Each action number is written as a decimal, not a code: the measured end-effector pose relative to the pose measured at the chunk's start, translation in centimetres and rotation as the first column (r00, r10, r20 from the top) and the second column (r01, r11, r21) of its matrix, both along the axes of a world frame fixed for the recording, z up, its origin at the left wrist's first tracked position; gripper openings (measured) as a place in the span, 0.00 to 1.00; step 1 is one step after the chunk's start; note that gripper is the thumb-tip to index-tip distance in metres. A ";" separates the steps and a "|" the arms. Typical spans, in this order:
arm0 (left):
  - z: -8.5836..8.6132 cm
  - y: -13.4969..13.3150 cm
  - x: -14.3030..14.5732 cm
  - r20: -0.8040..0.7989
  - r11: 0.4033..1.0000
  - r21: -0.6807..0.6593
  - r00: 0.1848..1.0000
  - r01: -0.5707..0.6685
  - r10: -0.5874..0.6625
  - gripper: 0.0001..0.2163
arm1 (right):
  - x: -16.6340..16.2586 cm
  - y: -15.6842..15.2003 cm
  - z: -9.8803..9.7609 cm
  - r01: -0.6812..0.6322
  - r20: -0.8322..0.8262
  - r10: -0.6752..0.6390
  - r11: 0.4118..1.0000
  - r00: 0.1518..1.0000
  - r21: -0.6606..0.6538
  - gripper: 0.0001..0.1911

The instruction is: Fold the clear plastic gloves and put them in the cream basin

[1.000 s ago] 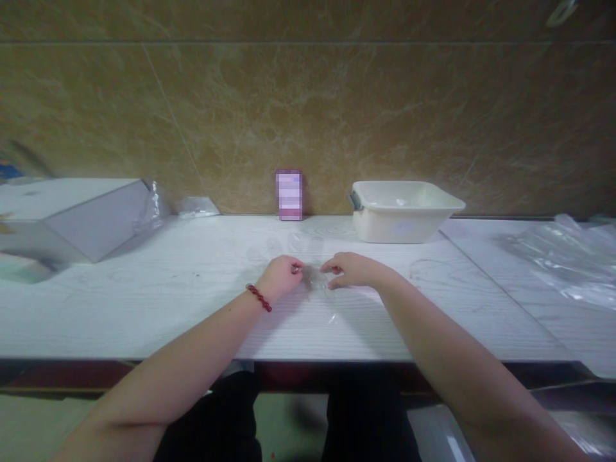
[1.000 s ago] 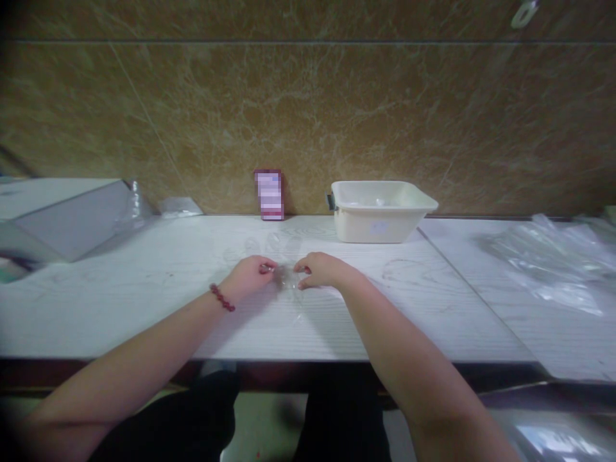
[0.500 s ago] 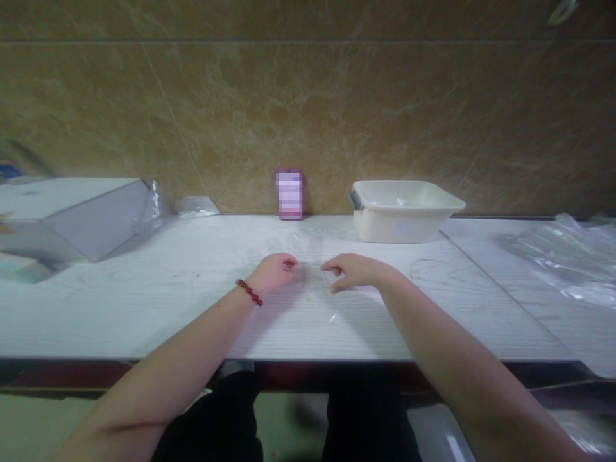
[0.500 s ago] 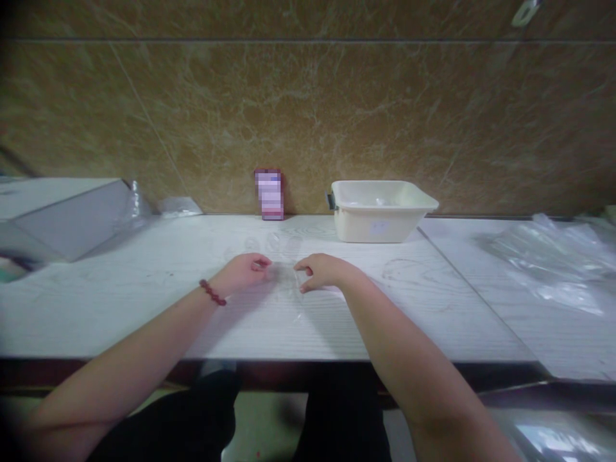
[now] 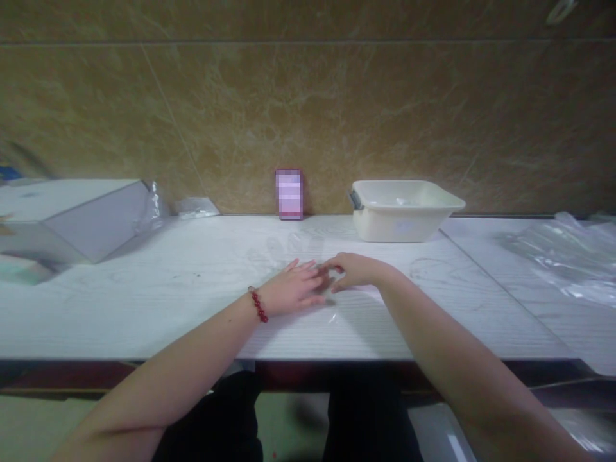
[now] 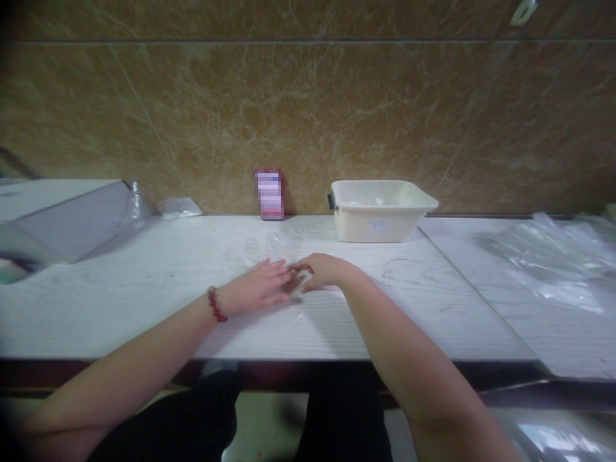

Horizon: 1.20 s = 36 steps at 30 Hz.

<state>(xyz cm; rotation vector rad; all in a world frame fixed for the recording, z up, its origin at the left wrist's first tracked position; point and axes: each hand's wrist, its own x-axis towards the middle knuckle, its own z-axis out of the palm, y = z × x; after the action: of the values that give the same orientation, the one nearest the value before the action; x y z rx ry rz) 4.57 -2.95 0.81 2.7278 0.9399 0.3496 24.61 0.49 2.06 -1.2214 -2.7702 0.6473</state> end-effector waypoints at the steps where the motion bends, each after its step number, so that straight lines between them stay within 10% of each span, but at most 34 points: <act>1: -0.1 -0.1 0.2 -0.014 1.000 -0.001 1.000 0.028 -0.028 0.20 | 0.0 -0.1 0.1 -0.004 -0.005 0.004 1.000 1.000 -0.007 0.29; 16: 0.3 0.9 -1.1 -0.364 0.998 -0.063 0.930 0.029 -0.050 0.21 | 0.1 -0.2 0.2 0.108 0.109 -0.105 0.994 0.988 -0.017 0.34; 36: 1.6 2.2 -5.3 -0.399 0.955 -0.269 0.917 -0.123 0.005 0.19 | -0.1 -0.5 0.7 0.120 0.151 -0.112 0.992 0.982 -0.042 0.33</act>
<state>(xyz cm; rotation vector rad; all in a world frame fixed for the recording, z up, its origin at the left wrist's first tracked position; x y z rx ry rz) -0.74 -0.75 2.37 2.5379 1.0808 -0.3239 24.54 0.00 2.74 -1.4874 -2.7875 0.6461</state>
